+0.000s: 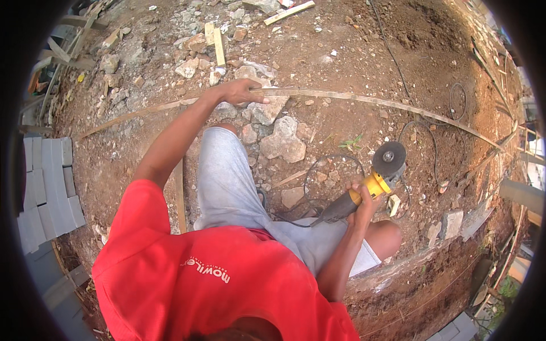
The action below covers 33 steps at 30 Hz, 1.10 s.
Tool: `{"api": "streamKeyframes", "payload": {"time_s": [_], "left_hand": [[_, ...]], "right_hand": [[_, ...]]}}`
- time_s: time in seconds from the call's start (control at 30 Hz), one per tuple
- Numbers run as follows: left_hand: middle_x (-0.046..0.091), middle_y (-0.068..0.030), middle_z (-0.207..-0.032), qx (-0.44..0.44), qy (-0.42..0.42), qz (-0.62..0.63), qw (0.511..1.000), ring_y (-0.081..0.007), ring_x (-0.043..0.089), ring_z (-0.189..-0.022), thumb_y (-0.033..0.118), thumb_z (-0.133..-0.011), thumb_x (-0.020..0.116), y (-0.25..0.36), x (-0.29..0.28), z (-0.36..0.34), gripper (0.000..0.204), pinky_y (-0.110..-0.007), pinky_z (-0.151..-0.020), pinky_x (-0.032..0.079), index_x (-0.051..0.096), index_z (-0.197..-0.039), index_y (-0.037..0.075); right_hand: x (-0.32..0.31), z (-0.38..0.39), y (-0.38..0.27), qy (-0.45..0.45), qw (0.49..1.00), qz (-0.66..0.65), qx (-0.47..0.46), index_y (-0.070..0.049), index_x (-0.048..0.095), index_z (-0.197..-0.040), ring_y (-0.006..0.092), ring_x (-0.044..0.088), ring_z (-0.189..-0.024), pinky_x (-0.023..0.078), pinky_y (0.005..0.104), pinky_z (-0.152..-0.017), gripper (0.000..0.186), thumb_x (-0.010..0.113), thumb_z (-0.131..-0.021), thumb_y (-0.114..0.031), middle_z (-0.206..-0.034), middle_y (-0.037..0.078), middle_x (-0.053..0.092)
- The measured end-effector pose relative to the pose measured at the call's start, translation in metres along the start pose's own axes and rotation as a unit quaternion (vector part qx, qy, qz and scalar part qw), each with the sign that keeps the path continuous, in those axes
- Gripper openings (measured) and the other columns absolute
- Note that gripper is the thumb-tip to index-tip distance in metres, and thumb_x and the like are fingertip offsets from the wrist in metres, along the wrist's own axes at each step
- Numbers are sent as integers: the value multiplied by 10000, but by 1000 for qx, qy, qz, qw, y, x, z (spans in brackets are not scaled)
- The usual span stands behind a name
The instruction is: The person positions a long metal bar on the ground and uses an angle grinder to cut it. The person holds the bar with one hand and operates the grinder with the other, producing sparks as the cut progresses. The person repositions the bar and continues cutting along its length.
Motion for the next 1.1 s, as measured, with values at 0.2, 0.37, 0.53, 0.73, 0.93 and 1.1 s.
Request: {"api": "streamKeyframes", "payload": {"time_s": [0.2, 0.37, 0.53, 0.73, 0.93, 1.1], "left_hand": [[660, -32, -801, -191, -238, 169, 937, -140, 680, -730, 720, -824, 770, 10, 3, -12, 712, -333, -624, 585, 786, -1060, 48], [664, -45, -690, -137, -141, 116, 974, -136, 668, -664, 649, -810, 832, -6, -19, -34, 652, -312, -615, 586, 810, -955, 13], [681, -43, -682, -139, -86, 151, 975, -129, 636, -588, 657, -831, 810, -14, -26, -35, 631, -299, -543, 521, 816, -908, 30], [694, -62, -686, -159, -67, 108, 979, -140, 655, -576, 698, -817, 796, -7, -25, -42, 702, -302, -546, 539, 786, -854, -3], [657, -52, -666, -130, -20, 93, 987, -136, 609, -559, 608, -905, 750, -17, -32, -33, 606, -309, -520, 494, 718, -780, 16], [663, -47, -699, -124, -12, 94, 988, -142, 624, -592, 625, -925, 720, -12, -22, -40, 607, -318, -554, 496, 733, -870, 21]], "right_hand": [[-30, 19, 24, 18, 1000, 9, -6, 55, 606, -959, 258, 690, -725, 592, 374, -659, 168, 654, -806, 5, -838, 156, 669], [-37, 16, 53, 35, 998, -22, 46, 28, 577, -1021, 254, 697, -688, 586, 370, -644, 248, 688, -802, -4, -822, 145, 686], [-32, 9, 62, 27, 998, 17, 48, 14, 623, -936, 253, 703, -700, 600, 370, -648, 130, 673, -831, -43, -818, 136, 685], [-22, 1, 67, 7, 999, 5, 32, 12, 609, -973, 233, 713, -702, 599, 353, -638, 195, 691, -805, -44, -816, 121, 693], [-23, -17, 70, 12, 999, 13, 33, -3, 574, -1075, 214, 712, -693, 591, 355, -637, 292, 708, -815, -16, -811, 100, 687], [-22, -28, 76, 3, 998, -15, 58, -6, 620, -1098, 204, 723, -706, 597, 346, -646, 287, 745, -840, -28, -844, 101, 710]]}}
Point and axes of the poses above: each hand's wrist, its own z-axis away from the middle knuckle, its own x-axis out of the palm, y = z × x, the point moved 10 cm from there along -z, towards the middle knuckle
